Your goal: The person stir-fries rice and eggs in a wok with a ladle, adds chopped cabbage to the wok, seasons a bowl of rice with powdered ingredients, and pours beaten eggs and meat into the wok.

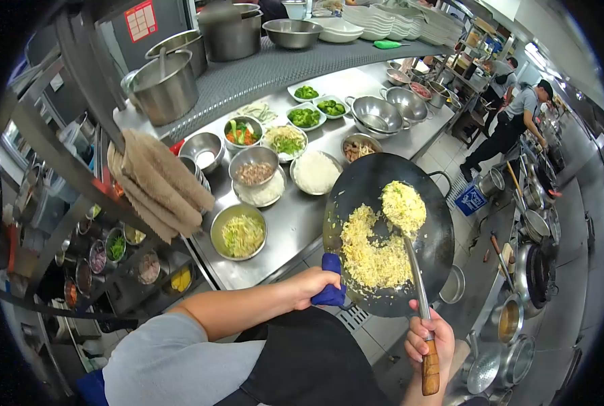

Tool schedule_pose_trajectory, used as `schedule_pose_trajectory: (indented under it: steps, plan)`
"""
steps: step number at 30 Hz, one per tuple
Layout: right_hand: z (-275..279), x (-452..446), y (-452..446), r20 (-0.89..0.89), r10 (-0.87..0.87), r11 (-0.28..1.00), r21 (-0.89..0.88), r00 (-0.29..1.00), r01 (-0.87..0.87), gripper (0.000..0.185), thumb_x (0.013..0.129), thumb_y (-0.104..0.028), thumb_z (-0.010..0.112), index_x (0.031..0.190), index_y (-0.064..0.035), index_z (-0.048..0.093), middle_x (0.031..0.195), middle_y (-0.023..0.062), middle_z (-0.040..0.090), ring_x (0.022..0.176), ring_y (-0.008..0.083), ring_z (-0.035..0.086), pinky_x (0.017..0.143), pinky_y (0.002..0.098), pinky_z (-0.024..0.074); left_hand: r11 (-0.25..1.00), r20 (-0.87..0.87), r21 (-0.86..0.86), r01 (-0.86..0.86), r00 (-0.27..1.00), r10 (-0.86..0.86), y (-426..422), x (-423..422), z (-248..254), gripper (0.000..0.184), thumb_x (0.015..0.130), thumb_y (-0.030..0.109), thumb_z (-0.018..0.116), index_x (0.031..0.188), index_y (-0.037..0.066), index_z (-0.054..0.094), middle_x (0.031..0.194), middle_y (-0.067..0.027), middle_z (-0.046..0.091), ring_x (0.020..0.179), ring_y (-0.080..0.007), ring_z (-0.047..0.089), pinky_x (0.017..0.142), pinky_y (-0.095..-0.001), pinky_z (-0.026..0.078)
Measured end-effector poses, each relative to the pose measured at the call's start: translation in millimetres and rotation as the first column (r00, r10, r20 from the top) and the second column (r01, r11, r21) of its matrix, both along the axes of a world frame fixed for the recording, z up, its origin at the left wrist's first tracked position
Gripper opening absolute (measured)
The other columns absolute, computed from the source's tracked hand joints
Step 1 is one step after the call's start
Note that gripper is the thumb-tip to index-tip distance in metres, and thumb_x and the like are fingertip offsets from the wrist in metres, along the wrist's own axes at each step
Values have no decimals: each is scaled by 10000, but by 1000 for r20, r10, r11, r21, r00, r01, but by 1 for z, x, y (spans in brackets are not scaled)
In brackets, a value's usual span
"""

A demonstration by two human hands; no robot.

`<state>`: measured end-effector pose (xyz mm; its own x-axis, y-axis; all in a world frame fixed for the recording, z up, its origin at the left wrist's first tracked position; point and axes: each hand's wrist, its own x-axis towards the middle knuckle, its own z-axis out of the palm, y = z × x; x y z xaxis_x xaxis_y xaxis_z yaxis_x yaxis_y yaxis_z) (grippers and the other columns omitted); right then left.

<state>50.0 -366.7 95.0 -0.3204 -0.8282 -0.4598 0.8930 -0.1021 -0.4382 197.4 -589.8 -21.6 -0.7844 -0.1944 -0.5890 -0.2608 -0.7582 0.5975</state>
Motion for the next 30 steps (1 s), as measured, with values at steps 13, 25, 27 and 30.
schedule_pose_trajectory:
  steps: [13,25,27,30]
  plan:
    - [-35,-19,49,22,76,990,119,997,-78,341,846,-46,390,1176,7,462,637,54,416,423,153,404,399,311,341,968,11,239,79,996,-84,4,-40,-37,145,755,117,545,886,63,514,724,-53,550,529,-150,518,384,-256,342]
    - [-65,-45,166,-14,-60,977,203,998,62,299,841,-27,417,1130,1,485,636,72,417,434,171,412,416,334,330,959,100,259,118,984,-148,84,-112,-33,193,778,129,547,960,103,490,775,-39,566,577,-128,538,373,-241,341]
    - [-71,-51,178,-14,-70,978,197,997,71,298,838,-23,413,1126,-1,486,635,77,414,433,174,413,415,338,329,954,102,281,106,985,-140,95,-121,-34,180,774,128,548,943,103,490,752,-44,563,557,-137,528,368,-242,338]
    - [-79,-62,188,0,-84,977,199,996,82,300,834,-26,408,1123,-8,487,629,75,413,432,178,416,414,345,334,945,85,309,105,987,-137,105,-131,-31,161,771,127,548,919,103,489,734,-53,560,537,-147,516,361,-243,338]
